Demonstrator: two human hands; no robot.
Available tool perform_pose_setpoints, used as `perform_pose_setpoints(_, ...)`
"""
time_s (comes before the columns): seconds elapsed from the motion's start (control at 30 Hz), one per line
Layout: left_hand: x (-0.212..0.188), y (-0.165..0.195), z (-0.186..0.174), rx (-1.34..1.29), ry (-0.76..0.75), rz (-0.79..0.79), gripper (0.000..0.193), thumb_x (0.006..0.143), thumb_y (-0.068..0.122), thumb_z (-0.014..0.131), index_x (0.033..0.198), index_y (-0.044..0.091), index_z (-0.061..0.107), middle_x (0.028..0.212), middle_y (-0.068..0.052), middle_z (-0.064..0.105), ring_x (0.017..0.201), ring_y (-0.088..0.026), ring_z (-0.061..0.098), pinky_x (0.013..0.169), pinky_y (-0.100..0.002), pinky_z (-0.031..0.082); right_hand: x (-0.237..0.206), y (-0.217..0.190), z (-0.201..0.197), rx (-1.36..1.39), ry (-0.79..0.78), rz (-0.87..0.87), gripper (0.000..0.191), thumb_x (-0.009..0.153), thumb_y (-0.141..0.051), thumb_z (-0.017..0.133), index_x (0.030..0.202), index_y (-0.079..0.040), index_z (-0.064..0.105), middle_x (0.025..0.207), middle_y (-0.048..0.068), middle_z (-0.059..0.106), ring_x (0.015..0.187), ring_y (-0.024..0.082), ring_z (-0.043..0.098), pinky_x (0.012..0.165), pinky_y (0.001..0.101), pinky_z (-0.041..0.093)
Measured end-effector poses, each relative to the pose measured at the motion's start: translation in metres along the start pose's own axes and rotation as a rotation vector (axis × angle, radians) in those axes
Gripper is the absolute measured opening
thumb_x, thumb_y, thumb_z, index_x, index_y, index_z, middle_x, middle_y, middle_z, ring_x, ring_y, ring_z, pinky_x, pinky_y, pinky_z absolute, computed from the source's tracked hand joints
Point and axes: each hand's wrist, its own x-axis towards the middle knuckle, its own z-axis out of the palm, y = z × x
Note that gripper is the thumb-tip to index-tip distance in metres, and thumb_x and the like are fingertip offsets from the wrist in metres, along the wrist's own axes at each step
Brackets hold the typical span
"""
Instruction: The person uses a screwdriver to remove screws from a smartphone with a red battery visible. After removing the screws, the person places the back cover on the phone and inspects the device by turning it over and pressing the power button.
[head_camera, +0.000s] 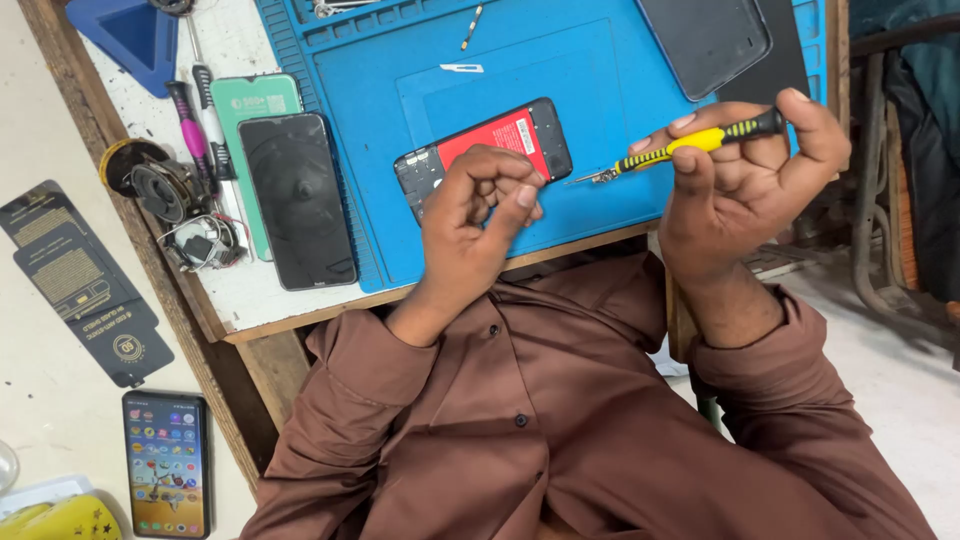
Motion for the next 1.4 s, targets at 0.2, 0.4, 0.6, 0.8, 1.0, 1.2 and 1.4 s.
perform_pose_setpoints(0.2,0.011,0.019,0.013,0.404,0.039,0.061,0.014,0.099,-0.004,0.076,0.11,0.0,0.068,0.104,-0.007,0.067,0.083,-0.008,0.065,0.074,-0.022,0.054,-0.007,0.007,0.005,0.093,0.002,0.001,0.054,0.118,-0.012,0.063,0.152,-0.017,0.021,0.113,0.019,0.06,0.085,0.027,0.073,0.078,0.038,0.066)
perform_pose_setpoints(0.4,0.013,0.022,0.016,0.431,0.003,0.056,0.015,0.097,-0.001,0.078,0.109,0.0,0.07,0.101,-0.005,0.068,0.084,-0.007,0.068,0.072,-0.022,0.056,-0.006,0.009,0.004,0.084,-0.009,-0.001,0.053,0.118,-0.011,0.063,0.15,-0.017,0.022,0.113,0.021,0.064,0.083,0.029,0.074,0.08,0.0402,0.066)
perform_pose_setpoints(0.6,0.013,0.021,0.015,0.481,-0.008,0.056,0.013,0.096,0.0,0.078,0.107,0.001,0.071,0.097,-0.005,0.069,0.079,-0.006,0.066,0.068,-0.021,0.054,-0.004,0.007,0.007,0.06,-0.016,-0.013,0.052,0.117,-0.011,0.063,0.15,-0.017,0.022,0.113,0.022,0.064,0.083,0.03,0.075,0.078,0.0393,0.069)
perform_pose_setpoints(0.8,0.013,0.022,0.014,0.486,-0.024,0.045,0.01,0.096,0.0,0.078,0.104,0.001,0.071,0.097,-0.004,0.069,0.076,-0.005,0.065,0.065,-0.02,0.053,-0.002,0.003,0.007,0.008,-0.043,-0.039,0.051,0.117,-0.01,0.06,0.15,-0.017,0.021,0.114,0.022,0.063,0.083,0.029,0.075,0.078,0.038,0.067)
perform_pose_setpoints(1.0,0.013,0.021,0.015,0.477,-0.031,0.054,0.01,0.096,-0.001,0.078,0.104,0.001,0.071,0.096,-0.005,0.069,0.075,-0.005,0.065,0.064,-0.02,0.053,0.0,0.0,0.008,-0.005,-0.052,-0.057,0.053,0.117,-0.01,0.059,0.152,-0.018,0.021,0.113,0.023,0.063,0.083,0.028,0.074,0.078,0.0375,0.066)
perform_pose_setpoints(1.2,0.012,0.02,0.014,0.47,-0.031,0.048,0.01,0.096,-0.001,0.078,0.102,0.0,0.071,0.096,-0.005,0.069,0.074,-0.005,0.065,0.063,-0.02,0.052,0.001,-0.007,0.009,-0.025,-0.08,-0.053,0.053,0.117,-0.01,0.059,0.152,-0.018,0.021,0.113,0.023,0.062,0.084,0.03,0.074,0.079,0.0391,0.069)
perform_pose_setpoints(1.4,0.011,0.016,0.014,0.446,-0.037,0.038,0.014,0.096,0.0,0.079,0.107,0.001,0.069,0.099,-0.005,0.069,0.076,-0.005,0.067,0.064,-0.019,0.054,0.001,-0.007,0.009,-0.036,-0.081,-0.07,0.052,0.116,-0.011,0.06,0.151,-0.018,0.022,0.112,0.023,0.063,0.083,0.029,0.074,0.079,0.0389,0.066)
